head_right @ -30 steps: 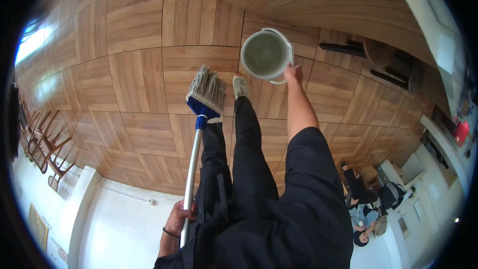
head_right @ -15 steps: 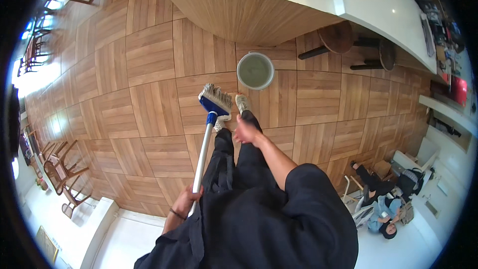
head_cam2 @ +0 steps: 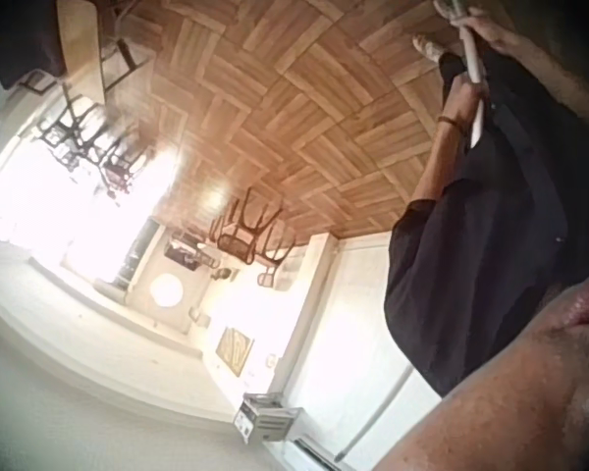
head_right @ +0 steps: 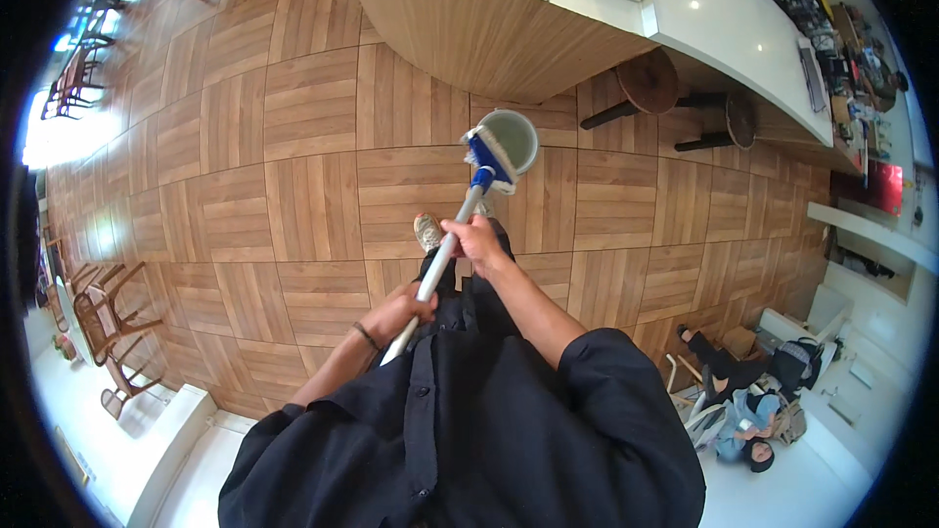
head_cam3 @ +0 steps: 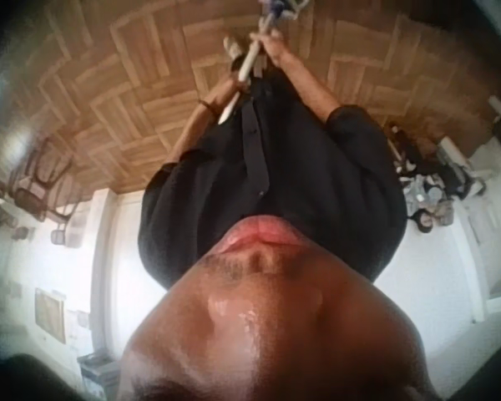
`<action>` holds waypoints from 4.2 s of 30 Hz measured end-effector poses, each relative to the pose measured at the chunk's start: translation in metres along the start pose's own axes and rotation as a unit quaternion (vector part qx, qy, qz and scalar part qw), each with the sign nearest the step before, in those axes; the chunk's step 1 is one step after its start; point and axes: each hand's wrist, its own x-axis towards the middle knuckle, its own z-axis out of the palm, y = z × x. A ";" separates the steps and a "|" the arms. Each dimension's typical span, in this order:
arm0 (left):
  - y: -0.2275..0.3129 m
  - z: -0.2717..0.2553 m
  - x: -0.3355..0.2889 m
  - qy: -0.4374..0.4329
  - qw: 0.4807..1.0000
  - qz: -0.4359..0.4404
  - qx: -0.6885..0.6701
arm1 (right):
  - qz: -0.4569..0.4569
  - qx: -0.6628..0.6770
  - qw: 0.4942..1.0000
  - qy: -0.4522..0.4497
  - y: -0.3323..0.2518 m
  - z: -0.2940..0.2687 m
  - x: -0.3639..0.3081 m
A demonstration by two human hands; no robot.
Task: The person carries a mop and a bucket of water, wrings the mop out over the bucket by hand, and mops the floor.
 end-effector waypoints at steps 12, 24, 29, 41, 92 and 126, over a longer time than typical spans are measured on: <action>0.026 0.010 0.073 0.028 0.999 -0.001 0.022 | -0.018 0.046 0.991 0.124 -0.001 -0.063 0.093; -0.022 -0.025 0.186 0.076 0.995 -0.057 0.026 | 0.131 -0.004 0.991 -0.001 0.055 -0.068 0.084; -0.043 -0.053 0.213 0.120 0.989 -0.081 0.019 | 0.075 -0.103 0.992 0.024 0.036 -0.086 0.007; -0.024 -0.060 0.306 0.096 0.970 -0.187 -0.123 | 0.148 -0.223 0.943 0.199 0.168 -0.204 -0.085; 0.064 -0.012 0.169 0.052 0.989 -0.120 -0.065 | 0.115 -0.398 0.889 0.196 0.130 -0.186 -0.040; 0.066 -0.007 0.087 0.000 0.998 -0.059 0.028 | 0.121 -0.471 0.858 0.164 0.075 -0.179 -0.034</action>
